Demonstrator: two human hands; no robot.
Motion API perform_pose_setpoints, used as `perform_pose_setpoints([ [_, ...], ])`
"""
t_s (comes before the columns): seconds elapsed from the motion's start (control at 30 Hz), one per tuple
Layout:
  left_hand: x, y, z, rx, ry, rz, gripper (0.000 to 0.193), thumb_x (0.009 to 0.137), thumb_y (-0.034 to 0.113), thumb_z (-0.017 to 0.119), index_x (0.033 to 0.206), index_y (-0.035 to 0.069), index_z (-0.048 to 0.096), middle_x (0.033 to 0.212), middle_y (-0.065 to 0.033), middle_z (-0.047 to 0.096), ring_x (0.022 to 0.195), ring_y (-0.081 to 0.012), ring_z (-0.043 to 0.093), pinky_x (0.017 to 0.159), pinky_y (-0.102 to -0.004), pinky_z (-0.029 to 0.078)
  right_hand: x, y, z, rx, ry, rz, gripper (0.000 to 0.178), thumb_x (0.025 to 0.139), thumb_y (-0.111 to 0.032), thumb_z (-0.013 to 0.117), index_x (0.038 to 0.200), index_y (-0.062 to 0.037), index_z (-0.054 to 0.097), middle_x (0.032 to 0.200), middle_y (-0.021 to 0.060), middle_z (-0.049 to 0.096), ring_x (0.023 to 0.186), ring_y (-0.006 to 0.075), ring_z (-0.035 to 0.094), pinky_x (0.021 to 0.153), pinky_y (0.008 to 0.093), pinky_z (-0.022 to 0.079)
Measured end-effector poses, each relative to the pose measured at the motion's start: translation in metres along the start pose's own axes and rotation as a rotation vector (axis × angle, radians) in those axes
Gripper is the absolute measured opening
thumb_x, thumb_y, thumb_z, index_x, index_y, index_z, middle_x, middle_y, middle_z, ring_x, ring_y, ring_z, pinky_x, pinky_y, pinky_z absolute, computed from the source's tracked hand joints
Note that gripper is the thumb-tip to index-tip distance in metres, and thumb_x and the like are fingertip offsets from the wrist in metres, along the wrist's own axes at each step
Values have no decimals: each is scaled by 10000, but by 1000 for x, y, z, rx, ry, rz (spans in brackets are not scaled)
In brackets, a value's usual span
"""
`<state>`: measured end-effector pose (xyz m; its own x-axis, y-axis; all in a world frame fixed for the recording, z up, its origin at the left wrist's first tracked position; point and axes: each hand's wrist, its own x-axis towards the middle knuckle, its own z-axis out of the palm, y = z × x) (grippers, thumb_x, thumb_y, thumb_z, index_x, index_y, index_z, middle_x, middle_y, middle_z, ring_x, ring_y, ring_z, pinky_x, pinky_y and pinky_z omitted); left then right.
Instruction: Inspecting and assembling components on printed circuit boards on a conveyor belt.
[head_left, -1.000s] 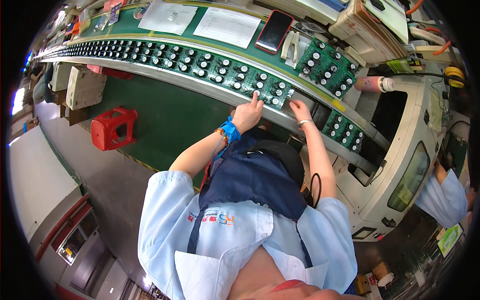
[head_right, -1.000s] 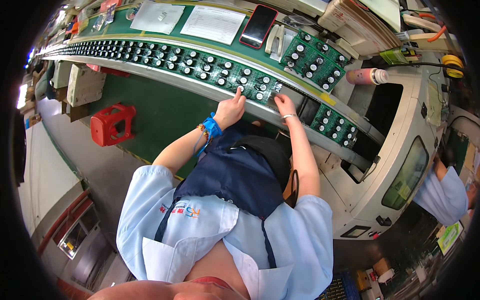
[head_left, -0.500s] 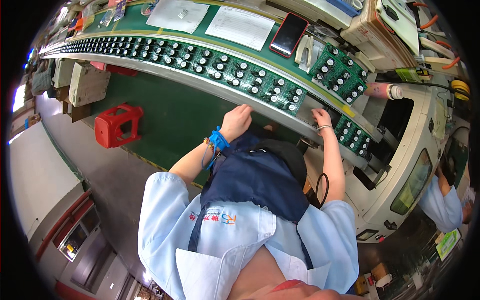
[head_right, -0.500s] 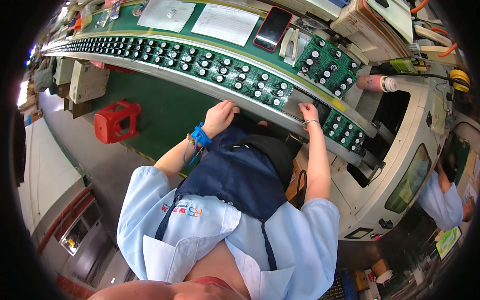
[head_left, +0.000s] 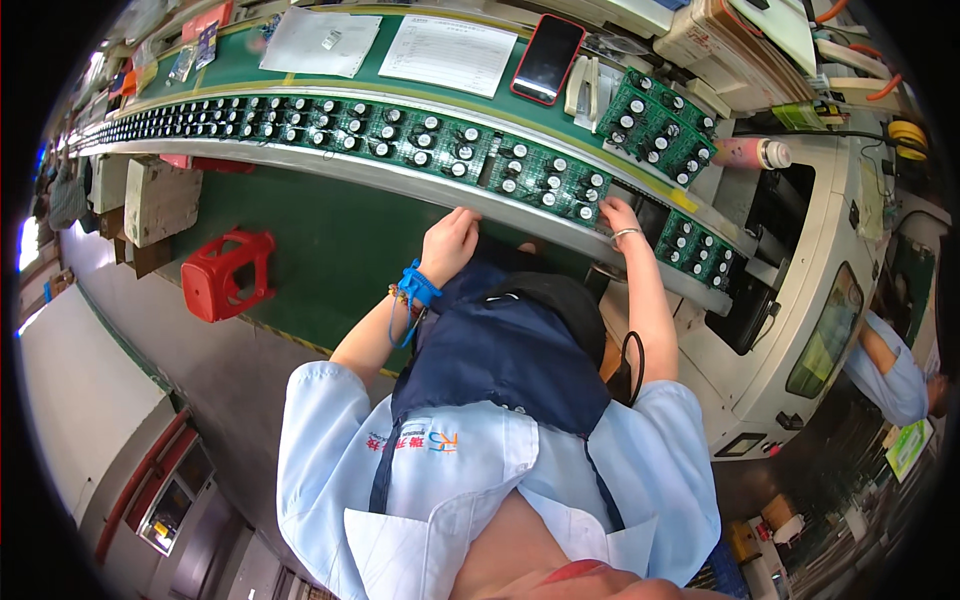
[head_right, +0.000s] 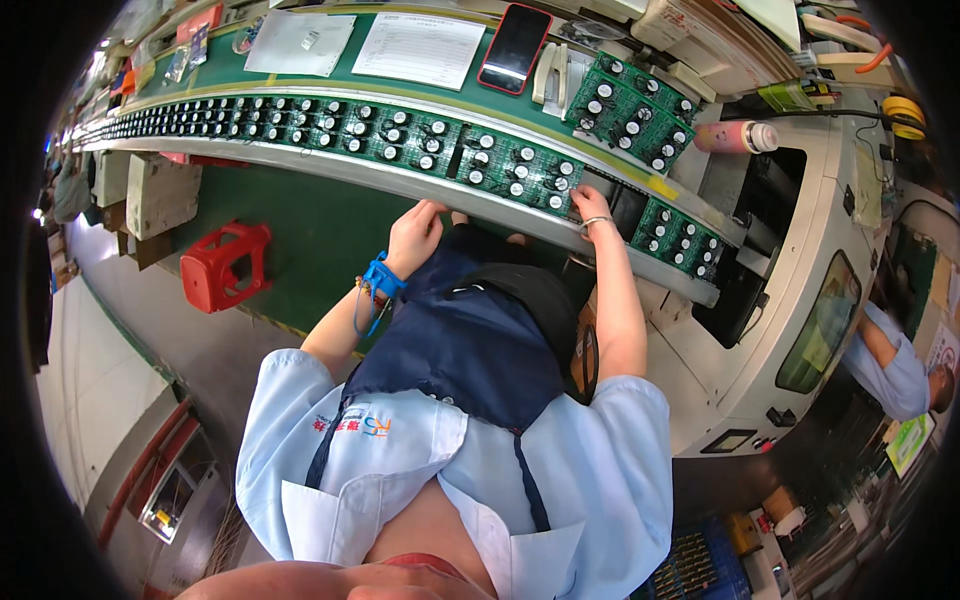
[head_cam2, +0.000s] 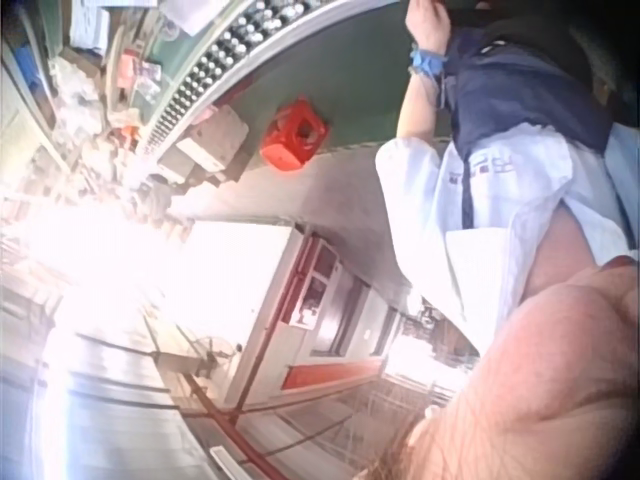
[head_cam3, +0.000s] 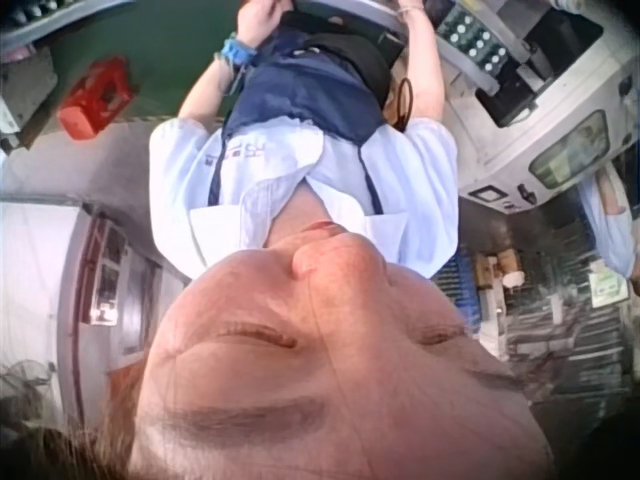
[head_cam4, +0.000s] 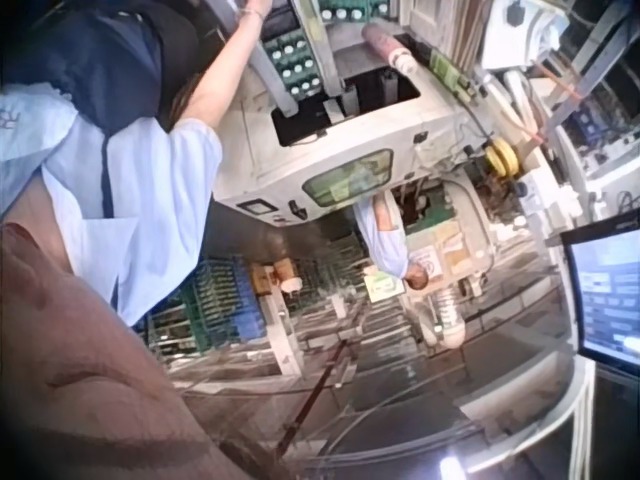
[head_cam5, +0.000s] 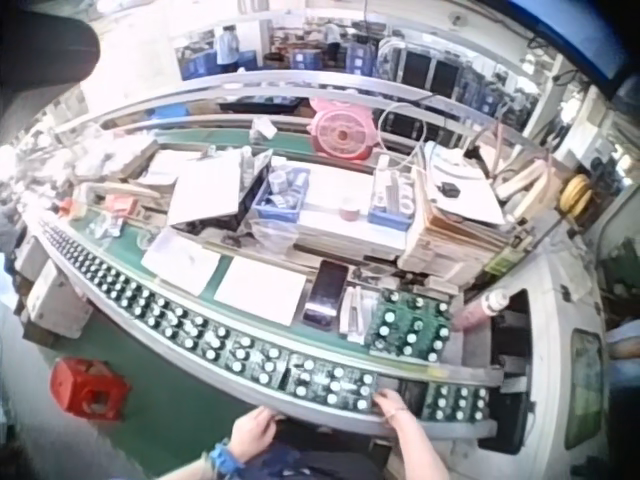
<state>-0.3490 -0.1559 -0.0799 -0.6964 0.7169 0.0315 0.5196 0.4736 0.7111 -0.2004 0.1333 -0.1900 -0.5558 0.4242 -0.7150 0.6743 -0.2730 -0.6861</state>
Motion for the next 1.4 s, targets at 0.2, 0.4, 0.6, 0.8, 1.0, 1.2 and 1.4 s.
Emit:
perform_pose_setpoints([
  [0.2, 3, 3, 6, -8, -49, 29, 77, 753, 34, 505, 824, 45, 533, 756, -96, 556, 691, -278, 568, 599, -347, 470, -25, 23, -35, -267, 250, -115, 251, 824, -251, 559, 927, -23, 585, 765, 68, 587, 687, 173, 538, 622, 288, 417],
  [0.4, 1, 0, 9, -30, -121, 47, 89, 747, 28, 504, 823, 50, 543, 767, -97, 561, 697, -286, 569, 606, -351, 472, -134, 28, -23, -170, 25, -31, 308, 872, -233, 472, 723, -1, 609, 660, 83, 616, 556, 137, 571, 563, 280, 456],
  [0.6, 5, 11, 1, -36, -207, 86, 118, 740, 19, 508, 841, 57, 556, 790, -102, 568, 701, -294, 569, 612, -355, 472, -103, 162, 7, -863, 220, -8, 416, 771, -250, 594, 1090, 3, 510, 880, 88, 630, 708, 150, 612, 636, 279, 480],
  [0.8, -5, -5, 4, 9, -208, 89, 134, 754, -23, 500, 861, 31, 559, 801, -85, 568, 541, -202, 536, 493, -284, 434, -58, 172, 42, 379, 133, 415, 241, 722, -258, 667, 844, -82, 557, 741, 43, 592, 668, 131, 586, 576, 265, 486],
  [1.0, -19, -2, -1, -32, -163, -51, 111, 736, 2, 505, 826, 42, 557, 784, -96, 563, 624, -278, 560, 555, -341, 450, -81, 140, 40, 347, 186, 478, 235, 731, -288, 642, 673, -109, 500, 535, -1, 488, 436, 114, 479, 390, 240, 382],
  [1.2, -24, -1, -5, -40, -95, -20, 115, 747, -5, 503, 835, 37, 564, 782, -96, 563, 589, -247, 547, 538, -313, 441, -78, 136, 34, 316, 128, 479, 328, 701, -345, 655, 555, -104, 487, 475, 23, 484, 391, 125, 450, 364, 242, 344],
  [1.4, -26, 8, -16, -42, 8, -45, 112, 748, -6, 503, 829, 35, 568, 780, -96, 563, 588, -246, 546, 537, -309, 440, -51, 180, 21, 137, 78, 355, 398, 652, -457, 677, 546, -108, 517, 475, 6, 484, 457, 132, 474, 454, 245, 354],
])
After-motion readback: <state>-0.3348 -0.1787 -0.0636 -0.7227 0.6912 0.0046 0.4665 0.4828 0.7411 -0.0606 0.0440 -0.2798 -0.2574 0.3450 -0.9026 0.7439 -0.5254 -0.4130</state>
